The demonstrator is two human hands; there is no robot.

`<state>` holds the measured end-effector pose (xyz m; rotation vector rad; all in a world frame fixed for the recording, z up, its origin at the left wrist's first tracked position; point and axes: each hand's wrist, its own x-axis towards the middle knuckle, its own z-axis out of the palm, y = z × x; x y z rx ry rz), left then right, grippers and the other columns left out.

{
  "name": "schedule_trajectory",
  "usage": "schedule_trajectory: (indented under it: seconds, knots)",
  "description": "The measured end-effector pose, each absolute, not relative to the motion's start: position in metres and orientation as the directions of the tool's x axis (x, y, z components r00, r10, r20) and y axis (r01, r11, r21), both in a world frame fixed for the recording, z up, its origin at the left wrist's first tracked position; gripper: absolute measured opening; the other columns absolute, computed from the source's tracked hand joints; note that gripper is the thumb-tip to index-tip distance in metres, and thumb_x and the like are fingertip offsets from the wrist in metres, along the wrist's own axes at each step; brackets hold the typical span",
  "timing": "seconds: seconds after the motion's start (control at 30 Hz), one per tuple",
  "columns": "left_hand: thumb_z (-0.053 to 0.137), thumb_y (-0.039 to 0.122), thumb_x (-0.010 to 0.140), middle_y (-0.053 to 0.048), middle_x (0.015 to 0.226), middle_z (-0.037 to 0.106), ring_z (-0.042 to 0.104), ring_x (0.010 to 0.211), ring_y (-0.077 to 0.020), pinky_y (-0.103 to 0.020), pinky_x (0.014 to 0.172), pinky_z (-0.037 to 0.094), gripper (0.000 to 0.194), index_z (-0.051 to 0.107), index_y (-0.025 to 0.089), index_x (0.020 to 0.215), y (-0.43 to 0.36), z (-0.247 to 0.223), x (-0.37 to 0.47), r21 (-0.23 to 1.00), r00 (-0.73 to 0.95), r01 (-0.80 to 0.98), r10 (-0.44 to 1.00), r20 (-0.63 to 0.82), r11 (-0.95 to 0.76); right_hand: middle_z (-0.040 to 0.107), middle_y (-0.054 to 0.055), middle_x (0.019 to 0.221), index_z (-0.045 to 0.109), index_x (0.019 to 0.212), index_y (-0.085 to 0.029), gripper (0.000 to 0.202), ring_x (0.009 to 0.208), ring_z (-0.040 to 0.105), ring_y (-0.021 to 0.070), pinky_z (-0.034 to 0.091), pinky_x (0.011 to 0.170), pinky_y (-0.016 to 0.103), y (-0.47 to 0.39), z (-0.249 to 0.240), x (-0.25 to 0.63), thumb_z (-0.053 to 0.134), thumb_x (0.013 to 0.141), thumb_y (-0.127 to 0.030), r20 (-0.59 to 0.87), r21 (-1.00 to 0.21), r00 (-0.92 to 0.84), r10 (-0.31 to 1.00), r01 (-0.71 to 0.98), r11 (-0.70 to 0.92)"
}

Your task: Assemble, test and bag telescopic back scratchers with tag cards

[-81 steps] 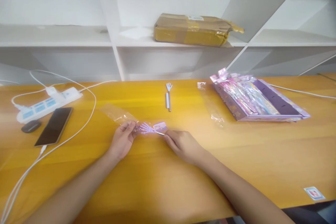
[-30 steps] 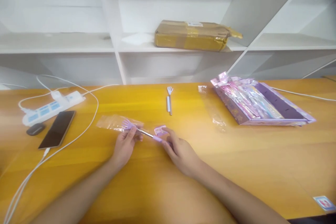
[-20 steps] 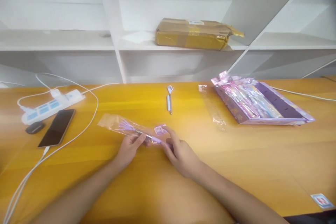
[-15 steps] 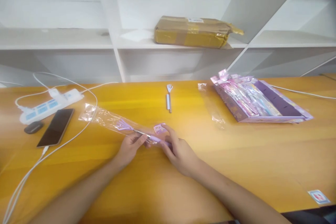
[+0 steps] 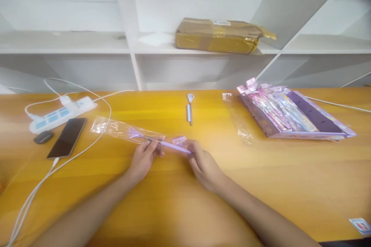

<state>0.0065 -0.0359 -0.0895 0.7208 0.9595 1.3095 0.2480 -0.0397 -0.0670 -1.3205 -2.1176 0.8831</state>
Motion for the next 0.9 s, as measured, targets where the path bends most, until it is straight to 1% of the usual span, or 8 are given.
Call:
schedule_trajectory:
  seconds: [0.13,0.27,0.4,0.5,0.63,0.77,0.83,0.9]
  knots:
    - [0.083,0.048,0.085,-0.004,0.076,0.071,0.066,0.068,-0.0158,-0.030,0.070,0.054,0.039,0.080,0.014,0.103,-0.037,-0.089,0.006,0.882,0.014,-0.445,0.986,-0.166,0.155,0.065,0.002,0.083,0.048,0.120,-0.022,0.025,0.067,0.060,0.0204,0.043,0.066,0.030,-0.040,-0.067,0.244,0.035,0.100,-0.023,0.012,-0.735,-0.394,0.919,0.620,0.275]
    - [0.083,0.048,0.086,-0.004,0.075,0.071,0.067,0.068,-0.0157,-0.030,0.071,0.054,0.035,0.078,0.014,0.093,-0.038,-0.091,0.005,0.889,0.029,-0.427,0.985,-0.167,0.164,0.066,0.003,0.081,0.052,0.112,-0.022,0.021,0.067,0.060,0.0197,0.041,0.065,0.028,-0.040,-0.066,0.242,0.039,0.096,-0.019,-0.025,-0.708,-0.424,0.905,0.647,0.283]
    - [0.083,0.048,0.086,-0.003,0.075,0.070,0.066,0.067,-0.0146,-0.029,0.069,0.054,0.036,0.077,0.014,0.092,-0.038,-0.090,0.005,0.879,0.008,-0.450,0.985,-0.172,0.157,0.065,0.002,0.079,0.054,0.110,-0.022,0.024,0.067,0.058,0.0187,0.041,0.065,0.027,-0.039,-0.066,0.245,0.039,0.094,-0.015,0.015,-0.710,-0.399,0.917,0.641,0.291]
    - [0.083,0.049,0.086,-0.003,0.077,0.070,0.066,0.067,-0.0145,-0.028,0.069,0.053,0.038,0.078,0.013,0.097,-0.037,-0.089,0.005,0.881,0.012,-0.446,0.985,-0.173,0.160,0.065,0.002,0.080,0.056,0.101,-0.021,0.020,0.067,0.057,0.0177,0.040,0.065,0.027,-0.037,-0.065,0.247,0.037,0.096,-0.016,0.068,-0.720,-0.390,0.918,0.618,0.316]
    - [0.080,0.048,0.089,-0.003,0.080,0.070,0.067,0.069,-0.0147,-0.029,0.069,0.053,0.037,0.077,0.014,0.103,-0.037,-0.092,0.005,0.889,0.031,-0.432,0.987,-0.156,0.154,0.064,0.002,0.079,0.059,0.093,-0.022,0.022,0.068,0.057,0.0169,0.040,0.065,0.027,-0.036,-0.064,0.247,0.038,0.096,-0.015,0.092,-0.722,-0.408,0.908,0.601,0.343]
    - [0.077,0.050,0.091,-0.003,0.077,0.069,0.067,0.069,-0.0151,-0.028,0.068,0.052,0.037,0.076,0.013,0.097,-0.037,-0.096,0.004,0.910,0.071,-0.381,0.987,-0.146,0.162,0.064,0.001,0.078,0.059,0.091,-0.023,0.022,0.066,0.057,0.0168,0.041,0.063,0.028,-0.037,-0.070,0.245,0.040,0.096,-0.013,0.099,-0.718,-0.431,0.897,0.593,0.364]
    - [0.077,0.051,0.091,-0.003,0.077,0.070,0.066,0.068,-0.0150,-0.028,0.068,0.052,0.039,0.075,0.013,0.099,-0.037,-0.098,0.004,0.915,0.083,-0.368,0.986,-0.143,0.164,0.063,0.001,0.076,0.057,0.088,-0.023,0.020,0.063,0.055,0.0164,0.040,0.061,0.028,-0.035,-0.073,0.244,0.042,0.096,-0.014,0.108,-0.725,-0.433,0.895,0.582,0.369]
    - [0.077,0.053,0.090,-0.003,0.077,0.070,0.066,0.068,-0.0149,-0.027,0.067,0.051,0.042,0.075,0.013,0.103,-0.037,-0.099,0.003,0.918,0.071,-0.363,0.987,-0.143,0.159,0.062,0.001,0.074,0.057,0.086,-0.023,0.019,0.063,0.055,0.0165,0.041,0.061,0.028,-0.034,-0.070,0.244,0.044,0.098,-0.017,0.168,-0.754,-0.385,0.907,0.543,0.370]
